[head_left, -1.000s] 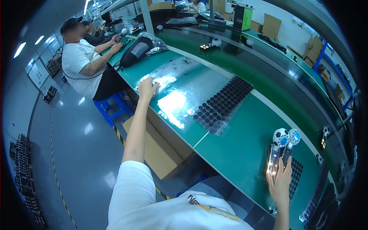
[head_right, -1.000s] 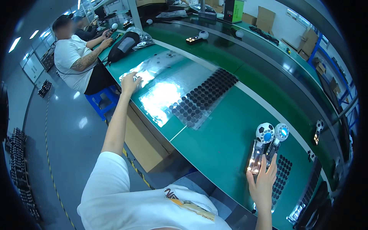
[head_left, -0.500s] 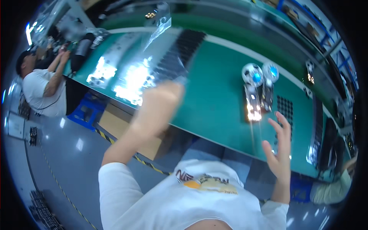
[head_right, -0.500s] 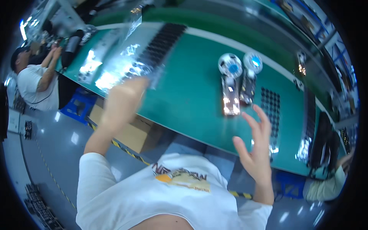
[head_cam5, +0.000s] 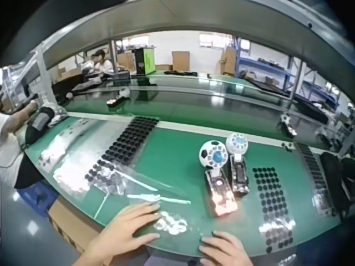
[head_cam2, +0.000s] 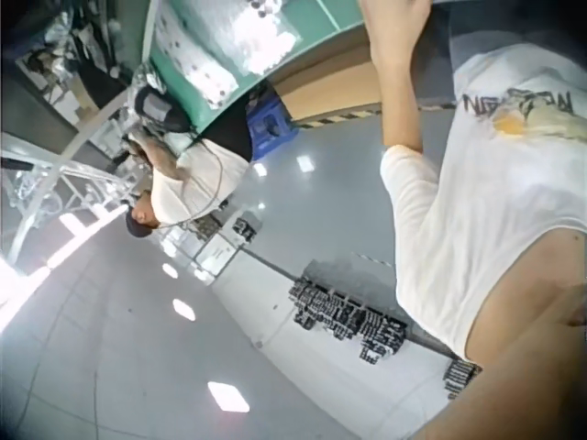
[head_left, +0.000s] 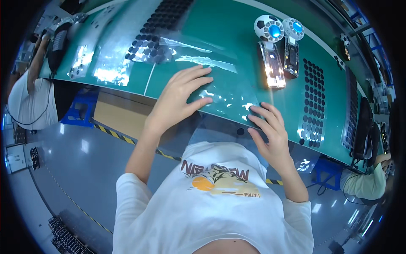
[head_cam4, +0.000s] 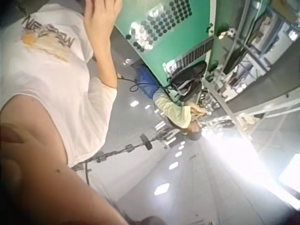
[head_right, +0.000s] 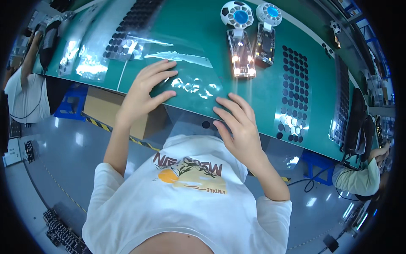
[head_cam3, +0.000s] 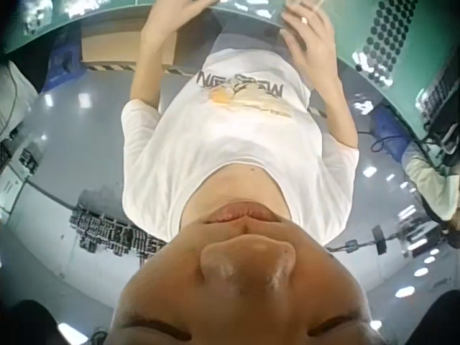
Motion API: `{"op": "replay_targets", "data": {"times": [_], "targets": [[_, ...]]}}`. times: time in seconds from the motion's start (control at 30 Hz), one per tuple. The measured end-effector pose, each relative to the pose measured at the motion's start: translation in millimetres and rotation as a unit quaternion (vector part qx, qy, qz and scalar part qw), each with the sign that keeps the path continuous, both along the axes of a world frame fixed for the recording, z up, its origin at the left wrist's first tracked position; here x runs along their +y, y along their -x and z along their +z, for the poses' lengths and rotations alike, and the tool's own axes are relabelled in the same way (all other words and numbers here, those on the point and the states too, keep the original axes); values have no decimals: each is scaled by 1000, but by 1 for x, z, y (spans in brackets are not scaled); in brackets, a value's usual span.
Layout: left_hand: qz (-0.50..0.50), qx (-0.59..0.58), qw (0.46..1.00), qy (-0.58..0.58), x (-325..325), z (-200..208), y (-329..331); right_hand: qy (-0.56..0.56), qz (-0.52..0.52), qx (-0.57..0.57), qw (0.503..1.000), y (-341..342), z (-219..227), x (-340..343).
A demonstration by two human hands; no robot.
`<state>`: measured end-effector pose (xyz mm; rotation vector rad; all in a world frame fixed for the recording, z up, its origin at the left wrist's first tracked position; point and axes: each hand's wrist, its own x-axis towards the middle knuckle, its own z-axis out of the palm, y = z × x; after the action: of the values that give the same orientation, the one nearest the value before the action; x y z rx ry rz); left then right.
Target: Assembling small electronic components, including fans and circular parts, onto a base plate on a production line.
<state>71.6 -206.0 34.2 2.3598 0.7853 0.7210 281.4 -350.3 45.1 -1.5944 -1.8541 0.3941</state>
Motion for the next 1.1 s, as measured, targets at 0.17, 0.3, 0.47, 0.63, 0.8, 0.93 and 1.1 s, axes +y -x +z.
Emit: {"op": "replay_targets", "data": {"times": [0.17,0.3,0.47,0.63,0.8,0.93,1.1], "targets": [[-21,7,1000,-22,6,-6,-3,-15,22,4,1000,-1,-2,4],[-30,8,999,-20,8,-8,-3,-42,56,-38,997,1,-6,7],[-31,5,999,-17,10,-6,-4,-135,96,-123,979,1,-20,12],[-27,-2,1000,-11,7,-8,-3,-190,120,-168,960,1,-13,14],[-33,-5,999,-1,11,-5,-4,-188,162,-202,947,-3,-2,23],[-38,-2,999,7,14,-4,-5,-201,209,-219,932,-5,0,27],[-40,6,999,5,17,-5,-6,-188,246,-163,937,-6,0,25]]}}
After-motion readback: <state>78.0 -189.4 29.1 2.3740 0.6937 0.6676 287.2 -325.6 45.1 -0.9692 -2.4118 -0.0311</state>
